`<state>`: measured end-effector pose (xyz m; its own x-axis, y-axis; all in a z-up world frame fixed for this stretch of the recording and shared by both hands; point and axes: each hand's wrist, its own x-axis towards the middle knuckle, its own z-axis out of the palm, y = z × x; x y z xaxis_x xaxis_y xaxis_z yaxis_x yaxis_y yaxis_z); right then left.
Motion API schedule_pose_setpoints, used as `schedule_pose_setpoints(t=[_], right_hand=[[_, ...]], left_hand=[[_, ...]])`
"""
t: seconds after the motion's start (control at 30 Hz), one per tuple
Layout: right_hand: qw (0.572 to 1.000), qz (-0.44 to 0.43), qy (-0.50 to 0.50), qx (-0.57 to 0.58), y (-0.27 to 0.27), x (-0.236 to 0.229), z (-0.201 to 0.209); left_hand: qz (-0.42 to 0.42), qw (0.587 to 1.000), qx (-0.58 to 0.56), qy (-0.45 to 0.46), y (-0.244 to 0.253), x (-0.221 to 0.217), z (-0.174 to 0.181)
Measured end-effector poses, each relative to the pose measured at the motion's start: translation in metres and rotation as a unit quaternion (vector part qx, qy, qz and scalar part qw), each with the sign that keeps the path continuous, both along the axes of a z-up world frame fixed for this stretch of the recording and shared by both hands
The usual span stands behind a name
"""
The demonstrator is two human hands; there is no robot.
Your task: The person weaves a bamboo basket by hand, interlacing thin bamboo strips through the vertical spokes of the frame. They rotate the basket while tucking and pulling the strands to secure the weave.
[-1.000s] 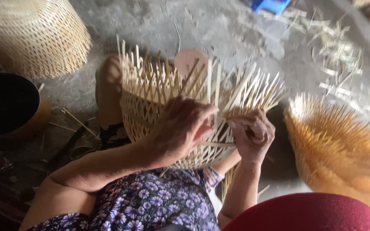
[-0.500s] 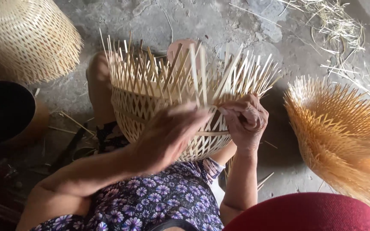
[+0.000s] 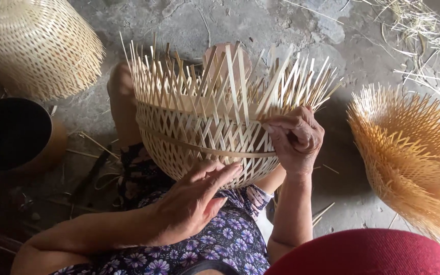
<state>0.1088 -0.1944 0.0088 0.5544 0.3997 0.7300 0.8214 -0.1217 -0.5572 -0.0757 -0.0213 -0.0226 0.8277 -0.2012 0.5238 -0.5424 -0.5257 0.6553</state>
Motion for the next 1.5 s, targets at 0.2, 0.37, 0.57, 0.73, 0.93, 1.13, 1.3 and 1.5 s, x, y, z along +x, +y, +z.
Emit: schedule_pose_setpoints(t=[0.2, 0.37, 0.57, 0.73, 0.93, 1.13, 1.3, 1.5], right_hand=[[0.997, 0.043, -0.045, -0.038, -0.006, 0.001, 0.003], [0.996, 0.041, -0.066, -0.05, -0.008, 0.002, -0.002], [0.998, 0.039, -0.028, -0.048, -0.009, -0.001, 0.001], [0.995, 0.007, -0.094, -0.042, -0.002, -0.002, -0.003], [0.989, -0.028, -0.119, -0.08, -0.001, -0.006, 0.004], [0.996, 0.0, -0.086, -0.04, -0.001, -0.003, -0.004], [0.994, -0.038, -0.083, -0.057, 0.001, -0.006, -0.001], [0.988, -0.077, -0.098, -0.092, 0.002, -0.008, 0.002]], left_hand=[[0.006, 1.0, -0.001, 0.005, 0.002, 0.003, 0.001], [0.022, 0.999, 0.011, 0.038, 0.002, 0.005, 0.001], [0.01, 0.999, -0.038, -0.024, 0.006, 0.012, 0.025], [0.025, 0.999, -0.022, -0.027, 0.006, 0.016, 0.016], [0.023, 1.0, -0.003, 0.001, 0.006, 0.021, 0.022], [0.042, 0.996, -0.033, -0.069, -0.002, 0.019, 0.006], [0.046, 0.995, -0.023, -0.087, -0.001, 0.018, 0.009], [0.036, 0.998, 0.002, -0.046, 0.004, 0.02, 0.022]])
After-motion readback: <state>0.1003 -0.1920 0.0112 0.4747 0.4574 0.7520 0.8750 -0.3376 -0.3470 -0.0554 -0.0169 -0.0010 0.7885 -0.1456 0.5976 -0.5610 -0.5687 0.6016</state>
